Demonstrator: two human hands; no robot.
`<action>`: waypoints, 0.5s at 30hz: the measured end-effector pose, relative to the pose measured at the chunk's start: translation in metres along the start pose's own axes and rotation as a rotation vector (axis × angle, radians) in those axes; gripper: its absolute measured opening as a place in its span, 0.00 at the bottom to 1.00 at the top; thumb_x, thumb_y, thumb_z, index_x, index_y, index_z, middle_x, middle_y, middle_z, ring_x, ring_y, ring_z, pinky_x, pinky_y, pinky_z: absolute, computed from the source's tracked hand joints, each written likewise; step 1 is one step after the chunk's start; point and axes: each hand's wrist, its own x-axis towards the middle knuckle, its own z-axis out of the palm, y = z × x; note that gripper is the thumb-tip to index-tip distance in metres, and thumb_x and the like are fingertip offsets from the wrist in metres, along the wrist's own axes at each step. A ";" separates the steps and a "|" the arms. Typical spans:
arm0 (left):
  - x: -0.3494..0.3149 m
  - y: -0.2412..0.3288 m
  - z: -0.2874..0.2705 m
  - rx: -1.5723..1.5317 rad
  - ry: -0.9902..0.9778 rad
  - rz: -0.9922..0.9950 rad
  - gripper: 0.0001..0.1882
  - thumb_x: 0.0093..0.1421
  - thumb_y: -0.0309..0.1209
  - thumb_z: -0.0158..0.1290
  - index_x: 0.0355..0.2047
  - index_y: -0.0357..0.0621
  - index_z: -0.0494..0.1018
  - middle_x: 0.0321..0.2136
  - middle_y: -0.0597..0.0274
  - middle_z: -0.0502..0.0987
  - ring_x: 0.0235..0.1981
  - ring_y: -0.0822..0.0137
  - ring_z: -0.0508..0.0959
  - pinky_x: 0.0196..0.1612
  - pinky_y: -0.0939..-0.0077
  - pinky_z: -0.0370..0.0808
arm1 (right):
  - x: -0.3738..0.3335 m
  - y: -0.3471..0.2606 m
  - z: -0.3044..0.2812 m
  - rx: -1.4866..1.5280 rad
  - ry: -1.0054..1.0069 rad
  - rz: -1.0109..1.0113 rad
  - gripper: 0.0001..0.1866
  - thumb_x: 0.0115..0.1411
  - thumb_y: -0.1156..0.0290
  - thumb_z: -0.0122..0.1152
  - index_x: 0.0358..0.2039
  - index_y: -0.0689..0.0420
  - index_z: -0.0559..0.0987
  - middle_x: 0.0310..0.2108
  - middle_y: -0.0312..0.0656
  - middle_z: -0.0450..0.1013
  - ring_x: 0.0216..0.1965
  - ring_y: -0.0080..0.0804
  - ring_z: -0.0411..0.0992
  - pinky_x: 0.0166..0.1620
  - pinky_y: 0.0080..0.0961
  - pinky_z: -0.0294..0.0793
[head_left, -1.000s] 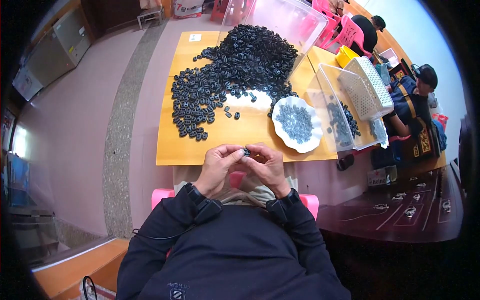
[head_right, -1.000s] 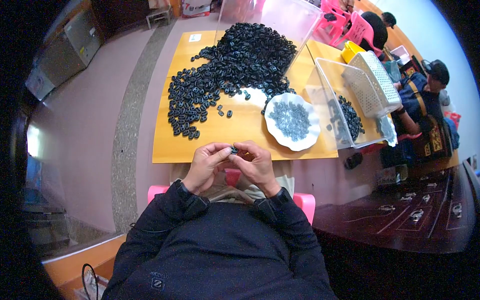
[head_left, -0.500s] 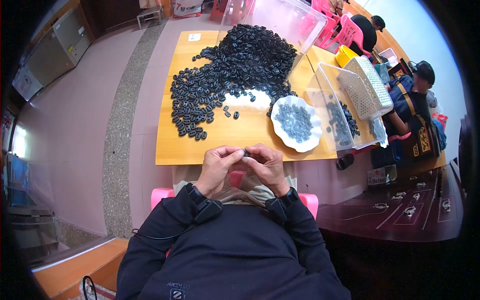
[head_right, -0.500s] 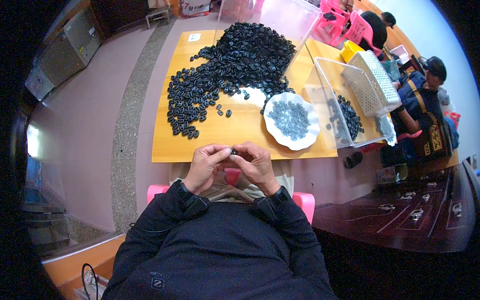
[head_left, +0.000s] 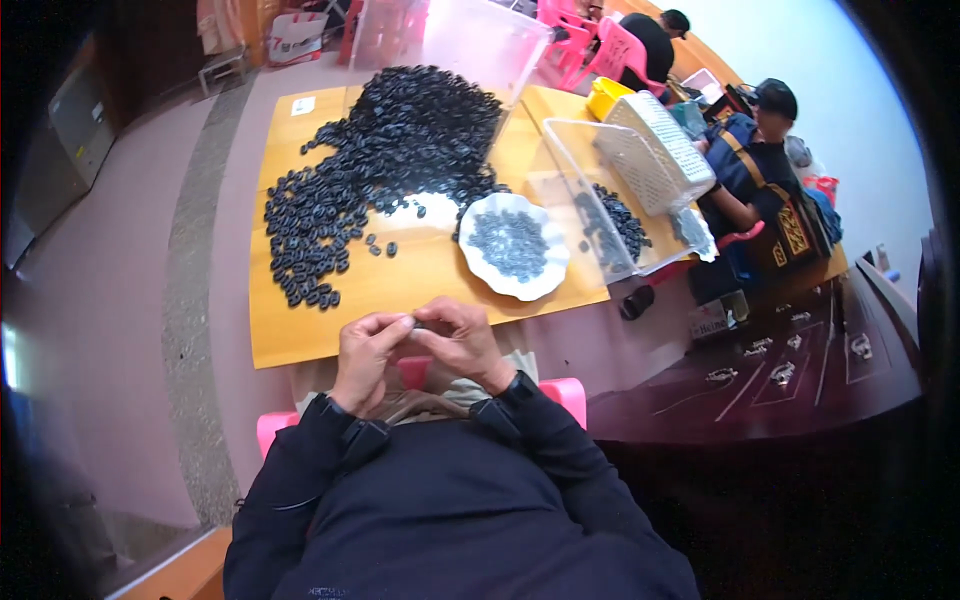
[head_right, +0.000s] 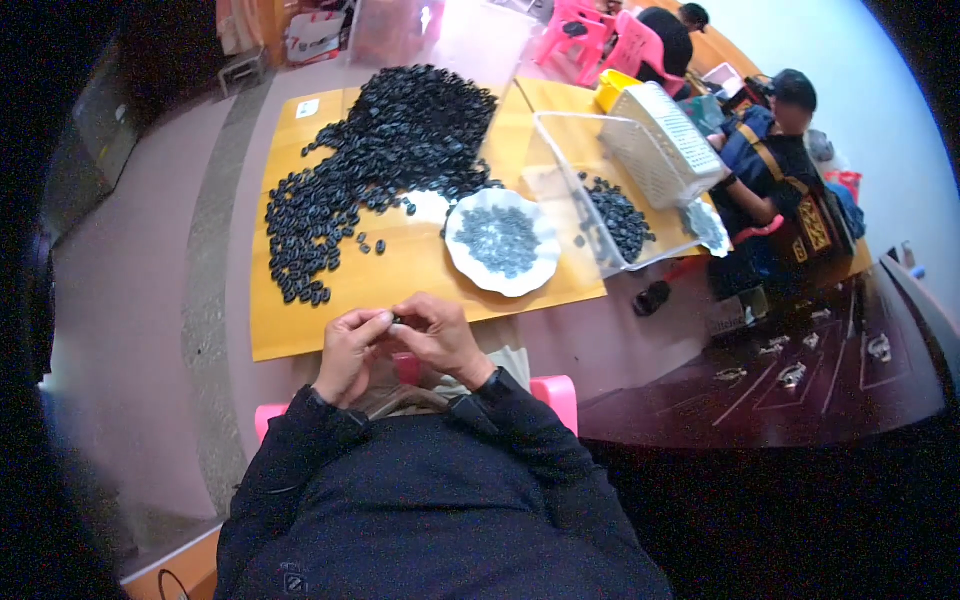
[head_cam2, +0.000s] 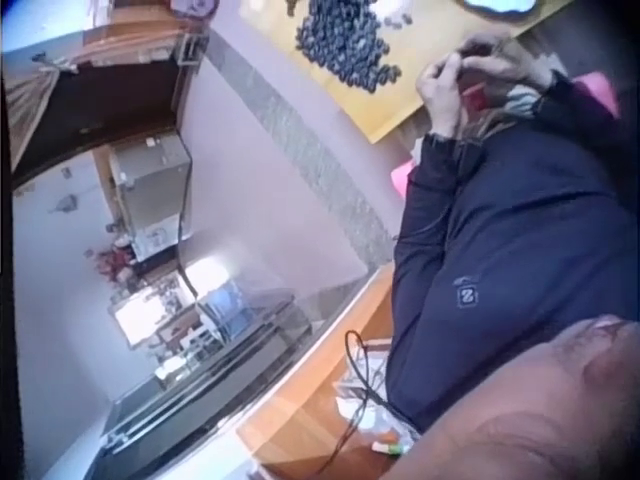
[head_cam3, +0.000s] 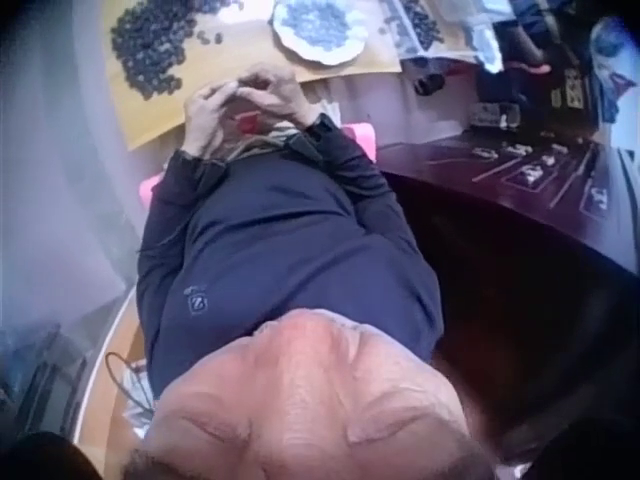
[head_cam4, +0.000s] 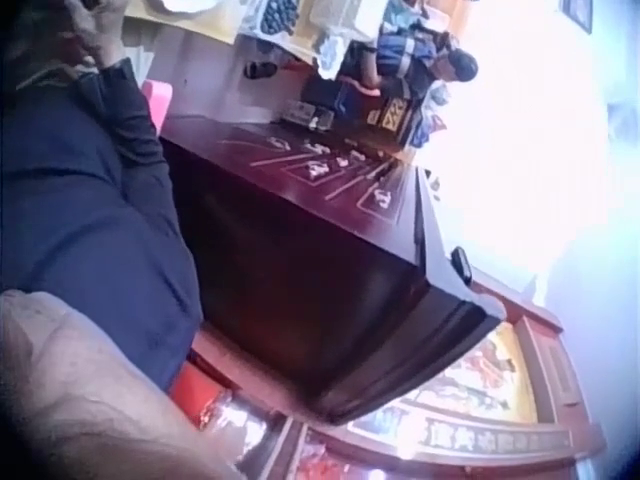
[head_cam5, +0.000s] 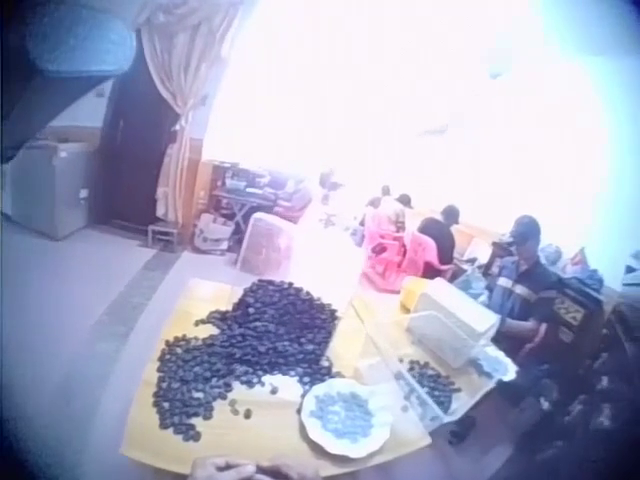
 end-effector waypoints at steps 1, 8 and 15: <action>0.001 -0.001 0.000 -0.015 0.023 0.011 0.05 0.60 0.24 0.54 0.34 0.35 0.76 0.29 0.60 0.79 0.29 0.72 0.79 0.36 0.80 0.77 | 0.001 -0.003 0.001 0.025 0.002 0.022 0.09 0.50 0.78 0.68 0.32 0.64 0.77 0.27 0.35 0.73 0.26 0.15 0.66 0.28 0.14 0.66; 0.002 -0.004 0.003 -0.029 0.020 0.007 0.04 0.59 0.23 0.55 0.34 0.34 0.76 0.28 0.60 0.79 0.28 0.73 0.78 0.35 0.82 0.77 | 0.000 -0.003 -0.008 -0.081 -0.033 -0.059 0.10 0.51 0.78 0.67 0.33 0.64 0.77 0.25 0.37 0.74 0.27 0.16 0.70 0.29 0.15 0.70; -0.001 -0.001 0.005 -0.011 0.012 0.018 0.06 0.61 0.26 0.54 0.34 0.35 0.75 0.28 0.61 0.78 0.28 0.72 0.78 0.35 0.79 0.78 | 0.004 -0.023 -0.033 -0.171 0.029 -0.109 0.11 0.53 0.77 0.65 0.38 0.63 0.77 0.28 0.39 0.74 0.29 0.21 0.72 0.31 0.17 0.72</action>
